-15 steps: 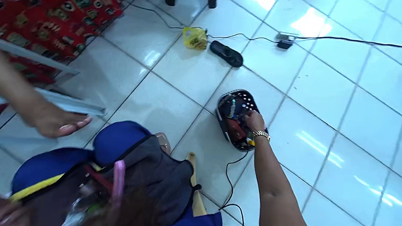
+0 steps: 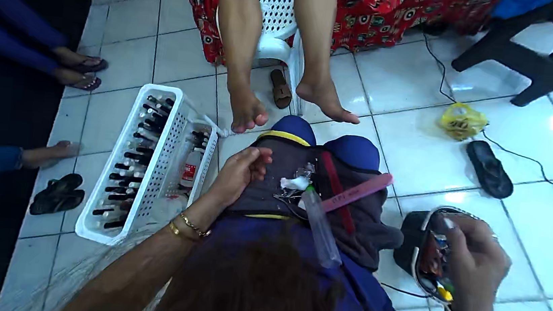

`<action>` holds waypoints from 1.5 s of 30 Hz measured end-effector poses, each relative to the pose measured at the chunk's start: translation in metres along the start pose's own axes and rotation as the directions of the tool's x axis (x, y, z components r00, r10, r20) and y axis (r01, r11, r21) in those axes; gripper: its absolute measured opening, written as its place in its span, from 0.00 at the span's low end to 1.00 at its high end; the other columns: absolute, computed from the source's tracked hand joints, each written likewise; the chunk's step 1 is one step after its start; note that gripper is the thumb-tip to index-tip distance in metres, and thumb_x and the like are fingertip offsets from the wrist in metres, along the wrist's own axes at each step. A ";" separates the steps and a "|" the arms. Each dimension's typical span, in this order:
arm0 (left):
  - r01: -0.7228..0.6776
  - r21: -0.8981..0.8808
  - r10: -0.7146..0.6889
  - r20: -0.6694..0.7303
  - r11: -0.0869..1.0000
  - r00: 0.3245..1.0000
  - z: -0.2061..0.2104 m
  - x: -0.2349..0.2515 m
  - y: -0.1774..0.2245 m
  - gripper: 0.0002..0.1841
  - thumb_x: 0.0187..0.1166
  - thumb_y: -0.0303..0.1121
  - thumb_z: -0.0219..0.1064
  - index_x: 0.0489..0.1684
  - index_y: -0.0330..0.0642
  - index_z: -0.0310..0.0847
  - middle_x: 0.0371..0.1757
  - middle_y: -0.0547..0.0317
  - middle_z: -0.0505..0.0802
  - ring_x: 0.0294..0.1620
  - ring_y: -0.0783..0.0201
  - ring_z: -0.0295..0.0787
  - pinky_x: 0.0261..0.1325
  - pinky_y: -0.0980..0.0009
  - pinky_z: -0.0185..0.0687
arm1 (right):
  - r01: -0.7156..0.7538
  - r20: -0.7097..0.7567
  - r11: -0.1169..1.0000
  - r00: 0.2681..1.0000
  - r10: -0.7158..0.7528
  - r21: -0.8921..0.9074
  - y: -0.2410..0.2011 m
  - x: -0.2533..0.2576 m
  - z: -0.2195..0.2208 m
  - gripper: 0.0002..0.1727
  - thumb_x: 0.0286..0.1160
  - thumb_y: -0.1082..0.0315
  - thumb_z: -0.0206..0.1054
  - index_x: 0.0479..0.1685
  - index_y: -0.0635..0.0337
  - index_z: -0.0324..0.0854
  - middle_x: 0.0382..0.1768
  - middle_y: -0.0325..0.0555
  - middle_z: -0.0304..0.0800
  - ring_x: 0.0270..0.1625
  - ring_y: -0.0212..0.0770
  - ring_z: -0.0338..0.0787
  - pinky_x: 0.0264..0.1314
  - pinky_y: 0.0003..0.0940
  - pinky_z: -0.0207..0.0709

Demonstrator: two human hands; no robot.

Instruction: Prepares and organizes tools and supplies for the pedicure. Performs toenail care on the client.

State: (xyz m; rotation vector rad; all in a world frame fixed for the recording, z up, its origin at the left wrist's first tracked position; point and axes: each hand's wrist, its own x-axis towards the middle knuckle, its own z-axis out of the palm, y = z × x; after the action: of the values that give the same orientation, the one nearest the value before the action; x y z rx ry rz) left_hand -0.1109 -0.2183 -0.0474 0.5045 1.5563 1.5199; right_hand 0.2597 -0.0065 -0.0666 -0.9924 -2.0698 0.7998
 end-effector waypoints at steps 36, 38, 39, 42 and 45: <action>-0.720 0.624 0.318 0.646 0.305 0.694 0.066 0.070 -0.009 0.36 0.69 0.28 0.77 0.82 0.34 0.71 0.67 0.38 0.88 0.75 0.40 0.81 0.88 0.33 0.45 | 0.343 0.653 0.939 0.713 -0.256 -0.006 -0.105 -0.016 0.047 0.20 0.63 0.68 0.68 0.56 0.52 0.92 0.45 0.50 0.91 0.46 0.51 0.92 0.44 0.50 0.85; -0.808 0.506 0.331 0.739 0.303 0.587 0.061 0.073 -0.015 0.37 0.63 0.23 0.76 0.80 0.34 0.73 0.56 0.43 0.93 0.64 0.45 0.88 0.87 0.37 0.54 | 0.274 0.606 0.961 0.760 -0.235 0.030 -0.100 -0.015 0.045 0.16 0.71 0.60 0.67 0.54 0.53 0.92 0.49 0.49 0.93 0.51 0.46 0.92 0.52 0.44 0.85; -0.825 0.456 0.293 0.782 0.333 0.550 0.058 0.072 -0.015 0.36 0.63 0.22 0.74 0.79 0.34 0.74 0.56 0.44 0.93 0.64 0.46 0.88 0.87 0.40 0.57 | 0.246 0.562 0.969 0.796 -0.224 0.038 -0.099 -0.013 0.045 0.16 0.73 0.59 0.67 0.51 0.55 0.92 0.48 0.49 0.93 0.49 0.44 0.92 0.51 0.42 0.86; -0.852 0.390 0.237 0.843 0.350 0.483 0.049 0.068 -0.018 0.20 0.68 0.37 0.74 0.56 0.37 0.91 0.59 0.43 0.91 0.68 0.44 0.84 0.79 0.45 0.71 | 0.216 0.423 0.976 0.885 -0.194 -0.004 -0.094 0.002 0.040 0.16 0.76 0.59 0.66 0.47 0.61 0.92 0.44 0.53 0.93 0.41 0.45 0.91 0.44 0.41 0.85; -0.843 0.423 0.232 0.830 0.334 0.508 0.047 0.067 -0.022 0.28 0.78 0.59 0.62 0.57 0.43 0.92 0.66 0.47 0.90 0.75 0.47 0.81 0.80 0.44 0.71 | 0.066 0.243 0.990 0.969 -0.034 -0.125 -0.061 0.017 0.012 0.14 0.76 0.66 0.65 0.47 0.65 0.93 0.42 0.55 0.93 0.41 0.50 0.91 0.48 0.51 0.84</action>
State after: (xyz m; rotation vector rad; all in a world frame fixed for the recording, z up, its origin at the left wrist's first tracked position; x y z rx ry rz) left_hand -0.1029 -0.1412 -0.0818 2.1568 1.4277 0.7236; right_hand 0.2185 -0.0269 -0.0216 -0.9475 -2.3727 0.7973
